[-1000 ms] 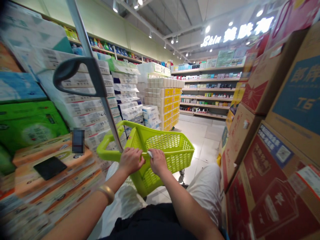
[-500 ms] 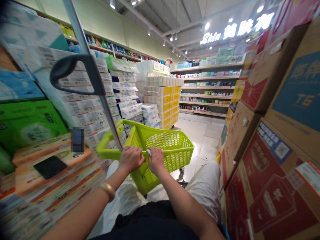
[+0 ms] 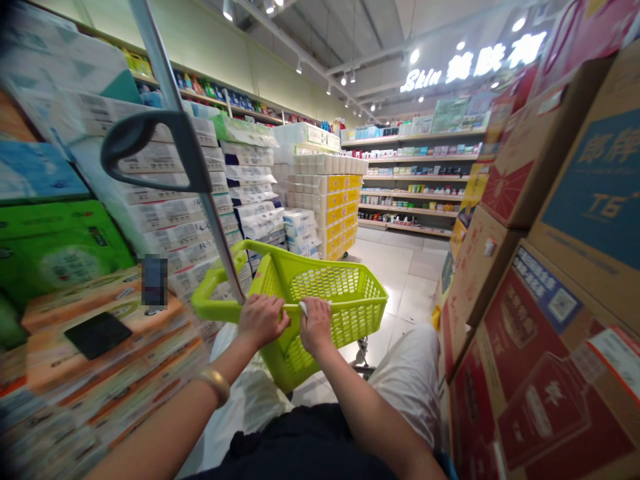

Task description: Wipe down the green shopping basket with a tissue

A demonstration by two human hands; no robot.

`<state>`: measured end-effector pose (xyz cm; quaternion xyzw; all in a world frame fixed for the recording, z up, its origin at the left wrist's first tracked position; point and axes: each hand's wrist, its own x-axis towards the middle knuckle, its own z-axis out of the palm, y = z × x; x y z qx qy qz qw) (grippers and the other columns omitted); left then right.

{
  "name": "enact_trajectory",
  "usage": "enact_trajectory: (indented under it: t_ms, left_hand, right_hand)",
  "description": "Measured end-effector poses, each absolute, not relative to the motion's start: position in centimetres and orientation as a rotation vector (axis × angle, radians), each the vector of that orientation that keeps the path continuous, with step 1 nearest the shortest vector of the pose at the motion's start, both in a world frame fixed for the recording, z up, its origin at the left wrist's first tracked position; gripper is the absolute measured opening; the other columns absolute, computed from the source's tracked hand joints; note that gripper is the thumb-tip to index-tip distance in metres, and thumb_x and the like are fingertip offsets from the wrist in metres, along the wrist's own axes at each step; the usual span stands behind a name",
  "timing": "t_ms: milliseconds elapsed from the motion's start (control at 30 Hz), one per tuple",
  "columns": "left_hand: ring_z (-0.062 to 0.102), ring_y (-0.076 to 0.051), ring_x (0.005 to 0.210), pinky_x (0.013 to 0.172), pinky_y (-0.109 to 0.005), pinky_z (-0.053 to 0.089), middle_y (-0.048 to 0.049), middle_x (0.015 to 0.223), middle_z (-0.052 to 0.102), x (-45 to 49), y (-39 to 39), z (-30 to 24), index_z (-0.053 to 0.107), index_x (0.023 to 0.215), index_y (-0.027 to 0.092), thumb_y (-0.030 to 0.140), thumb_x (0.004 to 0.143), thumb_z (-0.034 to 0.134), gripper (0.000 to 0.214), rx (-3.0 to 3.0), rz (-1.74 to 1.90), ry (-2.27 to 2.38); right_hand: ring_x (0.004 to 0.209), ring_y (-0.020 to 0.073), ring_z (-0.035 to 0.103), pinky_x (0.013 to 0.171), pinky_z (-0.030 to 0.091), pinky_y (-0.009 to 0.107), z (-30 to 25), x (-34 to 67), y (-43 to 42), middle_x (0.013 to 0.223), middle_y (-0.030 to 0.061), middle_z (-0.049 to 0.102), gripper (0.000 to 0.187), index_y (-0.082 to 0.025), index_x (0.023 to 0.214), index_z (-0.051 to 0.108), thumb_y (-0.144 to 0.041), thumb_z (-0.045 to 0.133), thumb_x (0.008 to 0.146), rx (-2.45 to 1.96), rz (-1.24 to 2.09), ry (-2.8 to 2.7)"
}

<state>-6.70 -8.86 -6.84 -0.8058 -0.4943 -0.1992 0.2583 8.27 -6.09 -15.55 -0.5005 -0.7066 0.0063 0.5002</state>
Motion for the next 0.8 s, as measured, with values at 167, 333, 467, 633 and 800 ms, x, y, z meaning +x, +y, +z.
enact_trajectory:
  t_ms: [167, 333, 467, 633, 800]
  left_hand:
    - [0.057, -0.026, 0.073, 0.075, -0.041, 0.036, -0.0097, 0.071, 0.063, -6.8, -9.1, -6.7, 0.063, 0.072, 0.019, 0.026, 0.078, 0.050, 0.016, -2.170, -0.511, -1.331]
    - [0.057, -0.026, 0.073, 0.075, -0.041, 0.035, -0.0099, 0.071, 0.064, -6.8, -9.1, -6.7, 0.063, 0.071, 0.019, 0.027, 0.079, 0.050, 0.018, -2.163, -0.510, -1.324]
    - [0.057, -0.026, 0.074, 0.075, -0.041, 0.035, -0.0101, 0.071, 0.064, -6.9, -9.0, -6.8, 0.063, 0.070, 0.019, 0.027, 0.079, 0.049, 0.018, -2.159, -0.551, -1.338]
    - [0.057, -0.026, 0.073, 0.075, -0.040, 0.035, -0.0092, 0.069, 0.064, -7.2, -9.2, -7.0, 0.064, 0.069, 0.020, 0.026, 0.079, 0.049, 0.019, -2.157, -0.597, -1.352]
    - [0.057, -0.025, 0.073, 0.075, -0.040, 0.035, -0.0089, 0.069, 0.063, -7.4, -9.3, -6.9, 0.064, 0.069, 0.019, 0.027, 0.080, 0.049, 0.020, -2.146, -0.560, -1.345]
  right_hand:
    - [0.104, 0.0205, 0.051, 0.097, 0.034, 0.035, -15.8, 10.7, -6.1, 0.109, 0.0063, 0.062, 0.029, -0.021, 0.115, 0.057, -0.017, 0.042, 0.090, -1.163, 0.006, -1.824]
    - [0.105, 0.0216, 0.050, 0.100, 0.031, 0.039, -17.2, 14.4, -5.5, 0.106, 0.0073, 0.062, 0.026, -0.021, 0.110, 0.058, -0.020, 0.039, 0.093, -1.276, -0.093, -1.680]
    - [0.101, 0.0223, 0.050, 0.097, 0.031, 0.039, -17.2, 12.9, -5.4, 0.101, 0.0078, 0.062, 0.024, -0.020, 0.105, 0.059, -0.022, 0.038, 0.094, -1.354, -0.089, -1.583]
    - [0.095, 0.0209, 0.051, 0.093, 0.032, 0.036, -16.4, 9.9, -6.2, 0.098, 0.0072, 0.063, 0.023, -0.021, 0.103, 0.060, -0.022, 0.039, 0.094, -1.302, -0.045, -1.637]
    - [0.099, 0.0202, 0.052, 0.095, 0.030, 0.034, -16.2, 10.7, -6.5, 0.103, 0.0061, 0.064, 0.024, -0.022, 0.110, 0.058, -0.022, 0.040, 0.094, -1.260, -0.063, -1.756]
